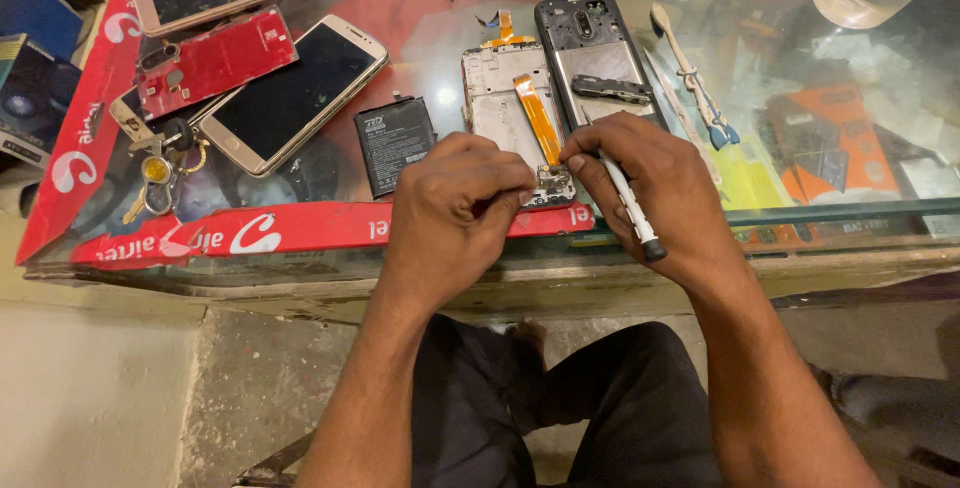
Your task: The person disassembles a smartphone on a glass workbench, peeling the battery away from the phone body by hand and using a spudger to pry at the battery and internal components. They set the battery aside, then continue prying and lifting small internal parts from the phone chassis with the spudger.
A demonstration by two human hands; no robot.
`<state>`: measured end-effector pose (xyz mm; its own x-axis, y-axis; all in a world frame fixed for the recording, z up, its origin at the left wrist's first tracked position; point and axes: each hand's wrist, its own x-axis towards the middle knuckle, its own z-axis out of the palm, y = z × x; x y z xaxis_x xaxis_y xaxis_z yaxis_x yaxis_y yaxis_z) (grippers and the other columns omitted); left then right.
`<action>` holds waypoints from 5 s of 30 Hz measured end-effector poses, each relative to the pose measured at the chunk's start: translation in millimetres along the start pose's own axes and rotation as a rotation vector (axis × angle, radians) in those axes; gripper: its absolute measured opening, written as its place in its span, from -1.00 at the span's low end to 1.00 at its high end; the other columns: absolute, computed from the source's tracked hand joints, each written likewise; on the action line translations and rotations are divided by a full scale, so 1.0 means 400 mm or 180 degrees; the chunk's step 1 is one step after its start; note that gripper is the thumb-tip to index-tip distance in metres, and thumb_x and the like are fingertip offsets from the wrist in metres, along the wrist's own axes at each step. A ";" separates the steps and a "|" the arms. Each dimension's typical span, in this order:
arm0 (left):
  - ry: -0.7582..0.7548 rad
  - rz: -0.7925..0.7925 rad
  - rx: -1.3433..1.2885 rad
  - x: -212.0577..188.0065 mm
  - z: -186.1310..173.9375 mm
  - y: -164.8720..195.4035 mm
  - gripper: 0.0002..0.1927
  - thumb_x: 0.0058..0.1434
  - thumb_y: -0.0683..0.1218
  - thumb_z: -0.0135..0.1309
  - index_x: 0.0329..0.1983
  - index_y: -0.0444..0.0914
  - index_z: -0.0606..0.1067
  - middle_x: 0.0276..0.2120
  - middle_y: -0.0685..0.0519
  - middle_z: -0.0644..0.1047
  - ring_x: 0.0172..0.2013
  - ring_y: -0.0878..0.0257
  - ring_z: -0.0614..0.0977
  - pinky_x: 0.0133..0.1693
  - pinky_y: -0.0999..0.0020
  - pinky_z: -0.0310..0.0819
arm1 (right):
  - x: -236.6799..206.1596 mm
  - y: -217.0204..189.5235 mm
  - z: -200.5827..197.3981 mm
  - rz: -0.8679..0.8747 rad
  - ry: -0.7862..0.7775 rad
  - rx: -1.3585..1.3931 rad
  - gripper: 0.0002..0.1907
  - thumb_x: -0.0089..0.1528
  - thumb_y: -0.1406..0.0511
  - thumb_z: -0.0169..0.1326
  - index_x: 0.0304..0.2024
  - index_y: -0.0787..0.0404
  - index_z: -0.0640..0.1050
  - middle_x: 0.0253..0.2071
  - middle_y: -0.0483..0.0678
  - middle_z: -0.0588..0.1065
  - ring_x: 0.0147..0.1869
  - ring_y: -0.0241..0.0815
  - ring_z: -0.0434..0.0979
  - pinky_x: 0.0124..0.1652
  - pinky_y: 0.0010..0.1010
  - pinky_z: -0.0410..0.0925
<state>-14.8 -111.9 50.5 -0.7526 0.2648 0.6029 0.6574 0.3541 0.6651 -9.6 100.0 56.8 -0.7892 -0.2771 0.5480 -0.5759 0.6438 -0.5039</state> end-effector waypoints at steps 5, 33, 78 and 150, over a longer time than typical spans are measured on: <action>-0.0014 0.0085 -0.0038 0.001 -0.002 -0.004 -0.85 0.08 -0.30 0.25 -0.28 -0.25 0.63 -0.30 0.10 0.67 -0.23 0.22 0.67 -0.19 0.34 0.58 | 0.001 -0.002 -0.002 -0.0001 0.0018 -0.0024 -0.91 0.34 0.40 0.14 -0.12 0.30 0.57 -0.19 0.06 0.57 -0.14 0.01 0.61 -0.14 -0.25 0.43; 0.0079 0.0126 0.0082 -0.006 0.002 -0.003 -0.84 0.07 -0.29 0.27 -0.27 -0.27 0.62 -0.27 0.03 0.66 -0.18 0.15 0.67 -0.16 0.31 0.58 | -0.014 0.013 -0.006 0.0212 0.0084 0.0228 -0.82 0.27 0.42 0.15 -0.07 0.31 0.60 -0.19 0.06 0.59 -0.14 -0.09 0.63 -0.16 -0.36 0.43; -0.4013 -0.0880 0.0721 -0.660 0.328 0.042 -0.38 0.33 0.29 -0.15 -0.05 -0.29 0.64 -0.12 -0.23 0.63 0.02 -0.12 0.62 0.11 -0.13 0.33 | -0.099 0.128 -0.016 0.0410 0.1128 -0.1354 -0.80 0.29 0.38 -0.08 -0.34 0.32 0.56 -0.45 0.14 0.47 -0.38 0.09 0.50 -0.24 -0.23 0.37; -0.3993 0.0234 -0.0207 0.355 0.017 -0.095 -0.87 -0.17 -0.13 0.22 -0.56 -0.28 0.66 -0.74 0.13 0.54 -0.72 0.42 0.48 -0.64 0.39 0.30 | -0.049 0.003 0.013 0.1110 0.0431 0.0904 -0.89 0.20 0.51 0.25 -0.30 0.31 0.57 -0.21 0.08 0.65 -0.19 -0.30 0.66 -0.22 -0.52 0.51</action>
<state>-146.9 -81.7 107.9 -0.2083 0.9632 -0.1698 0.6729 0.2671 0.6898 4.0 102.6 42.1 -0.9220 0.0288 0.3861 -0.3316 0.4560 -0.8259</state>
